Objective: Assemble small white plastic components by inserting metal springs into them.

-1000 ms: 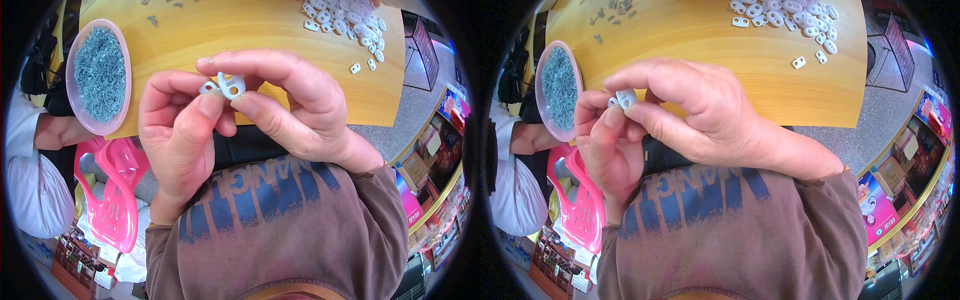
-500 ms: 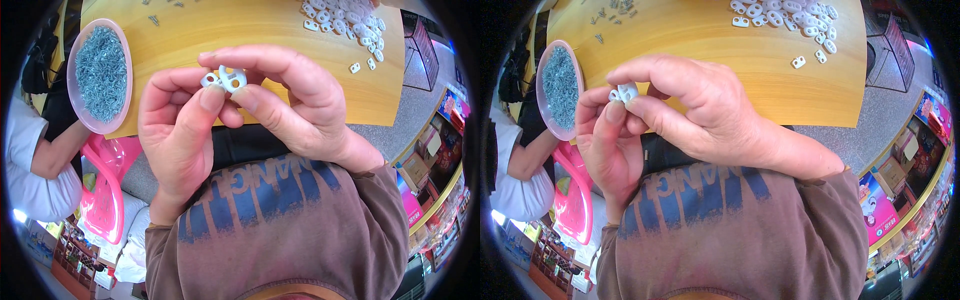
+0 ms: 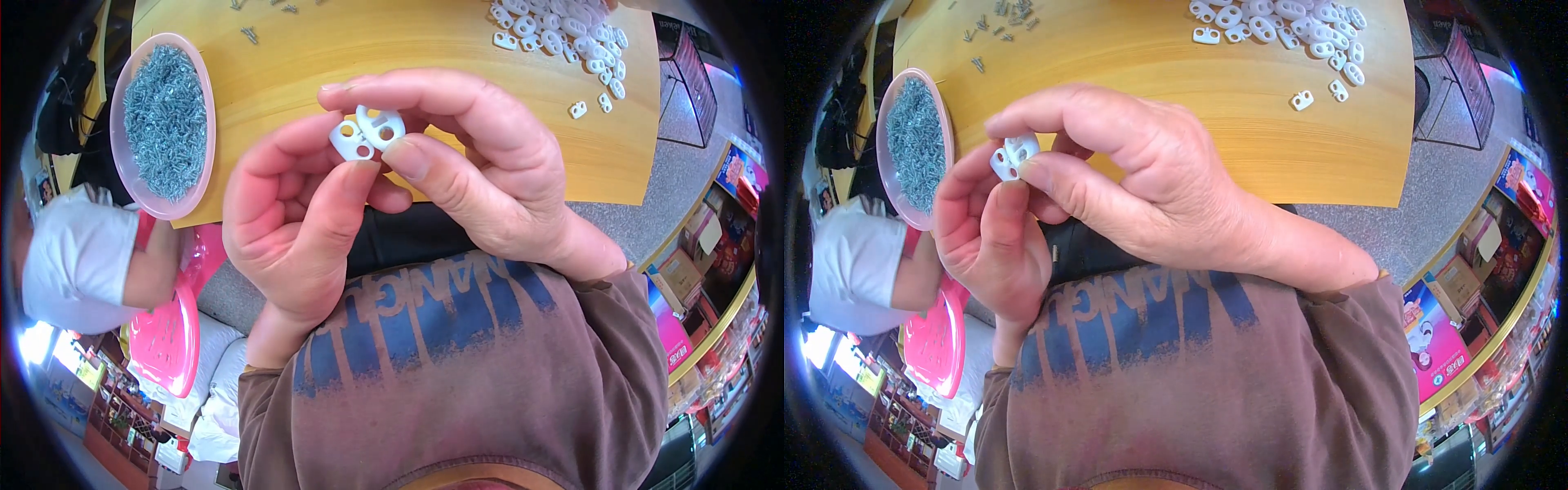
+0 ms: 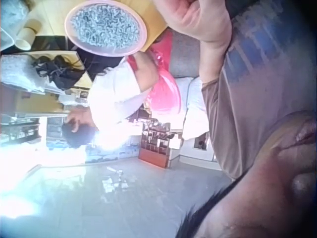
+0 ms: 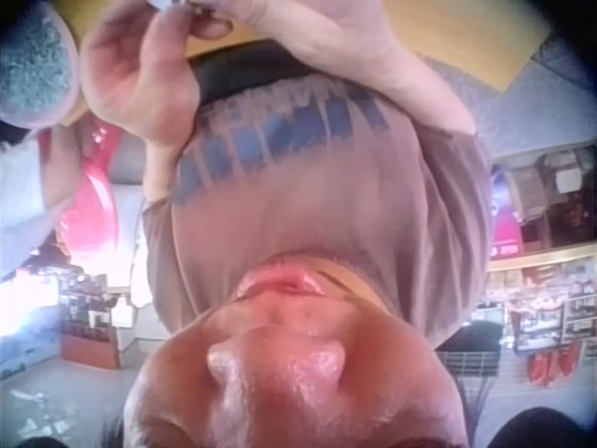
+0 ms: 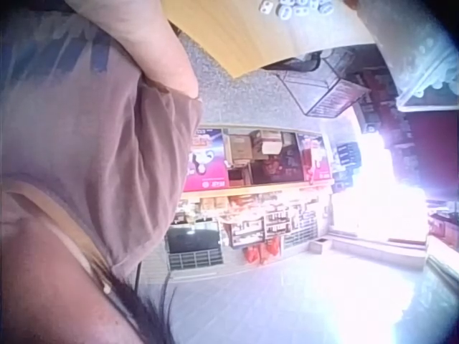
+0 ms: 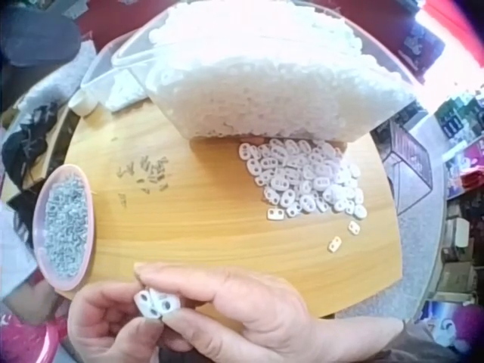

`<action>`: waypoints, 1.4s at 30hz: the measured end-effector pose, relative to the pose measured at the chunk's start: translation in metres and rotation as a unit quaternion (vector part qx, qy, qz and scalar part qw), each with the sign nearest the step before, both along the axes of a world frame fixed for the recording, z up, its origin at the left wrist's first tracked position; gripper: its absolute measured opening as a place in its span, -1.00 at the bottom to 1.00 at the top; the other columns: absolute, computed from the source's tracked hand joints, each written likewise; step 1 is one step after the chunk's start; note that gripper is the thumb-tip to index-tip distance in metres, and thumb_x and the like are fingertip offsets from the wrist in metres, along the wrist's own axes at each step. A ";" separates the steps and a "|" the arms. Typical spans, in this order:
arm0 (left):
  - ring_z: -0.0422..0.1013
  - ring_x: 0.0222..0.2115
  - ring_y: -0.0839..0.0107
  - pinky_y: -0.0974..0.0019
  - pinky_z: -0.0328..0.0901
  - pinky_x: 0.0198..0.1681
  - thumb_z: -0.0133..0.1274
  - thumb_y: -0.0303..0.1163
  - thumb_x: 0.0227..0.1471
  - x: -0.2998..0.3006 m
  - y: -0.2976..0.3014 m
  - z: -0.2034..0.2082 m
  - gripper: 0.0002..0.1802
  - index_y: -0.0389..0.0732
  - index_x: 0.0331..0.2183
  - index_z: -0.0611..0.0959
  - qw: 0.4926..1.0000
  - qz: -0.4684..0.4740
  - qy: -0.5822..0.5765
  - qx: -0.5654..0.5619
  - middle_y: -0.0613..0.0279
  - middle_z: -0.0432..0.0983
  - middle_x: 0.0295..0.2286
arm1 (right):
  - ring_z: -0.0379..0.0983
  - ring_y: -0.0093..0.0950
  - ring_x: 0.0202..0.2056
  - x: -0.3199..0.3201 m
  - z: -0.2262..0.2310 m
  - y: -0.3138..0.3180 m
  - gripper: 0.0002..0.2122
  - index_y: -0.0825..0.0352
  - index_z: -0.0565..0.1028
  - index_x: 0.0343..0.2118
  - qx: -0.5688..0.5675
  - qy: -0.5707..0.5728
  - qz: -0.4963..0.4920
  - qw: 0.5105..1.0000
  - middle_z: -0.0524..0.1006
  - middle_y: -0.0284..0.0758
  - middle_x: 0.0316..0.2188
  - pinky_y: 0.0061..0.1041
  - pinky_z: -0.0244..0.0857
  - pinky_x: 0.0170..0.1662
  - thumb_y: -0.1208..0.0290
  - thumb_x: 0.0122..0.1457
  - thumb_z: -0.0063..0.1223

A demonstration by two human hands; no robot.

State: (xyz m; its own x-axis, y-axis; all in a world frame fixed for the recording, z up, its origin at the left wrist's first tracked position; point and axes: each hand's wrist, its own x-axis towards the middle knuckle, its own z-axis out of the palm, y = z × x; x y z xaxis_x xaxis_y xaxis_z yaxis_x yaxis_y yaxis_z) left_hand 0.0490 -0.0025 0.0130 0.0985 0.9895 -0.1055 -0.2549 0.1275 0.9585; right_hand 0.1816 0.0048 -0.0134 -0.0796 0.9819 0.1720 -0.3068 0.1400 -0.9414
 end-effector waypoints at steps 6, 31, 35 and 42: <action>0.39 -0.51 0.48 0.50 0.35 -0.46 -0.05 -0.59 -0.08 -0.006 -0.001 -0.006 -0.74 -0.40 -0.25 0.38 0.999 0.007 0.018 0.037 0.08 0.44 -0.41 | 0.39 -0.65 -0.54 -0.001 0.000 -0.001 -0.81 0.38 0.40 -0.26 -0.014 0.000 0.003 1.000 0.45 -0.36 -0.51 -0.71 0.29 -0.47 0.56 0.02 -0.07; 0.42 -0.48 0.41 0.46 0.39 -0.42 -0.02 -0.69 -0.14 -0.012 0.000 -0.011 -0.69 -0.41 -0.25 0.37 0.998 -0.021 -0.014 0.057 0.01 0.42 -0.42 | 0.30 -0.57 -0.22 0.010 0.007 0.004 -0.73 0.51 0.22 -0.10 -0.048 -0.056 0.161 0.984 0.32 -0.13 -0.12 -0.65 0.21 -0.18 0.55 0.13 -0.28; 0.41 -0.48 0.42 0.47 0.38 -0.42 -0.03 -0.69 -0.14 -0.009 -0.003 -0.011 -0.69 -0.41 -0.24 0.37 0.997 -0.026 -0.003 0.068 0.00 0.42 -0.42 | 0.29 -0.58 -0.22 0.014 0.008 0.002 -0.73 0.52 0.21 -0.09 -0.043 -0.052 0.157 0.985 0.32 -0.13 -0.12 -0.64 0.20 -0.17 0.55 0.14 -0.29; 0.41 -0.48 0.43 0.48 0.38 -0.44 -0.02 -0.69 -0.14 -0.010 -0.001 -0.013 -0.69 -0.40 -0.24 0.38 0.997 -0.017 -0.002 0.073 0.01 0.42 -0.41 | 0.30 -0.51 -0.18 0.005 0.005 0.002 -0.74 0.52 0.21 -0.12 -0.063 0.031 0.137 0.988 0.31 -0.06 -0.12 -0.59 0.19 -0.11 0.55 0.13 -0.26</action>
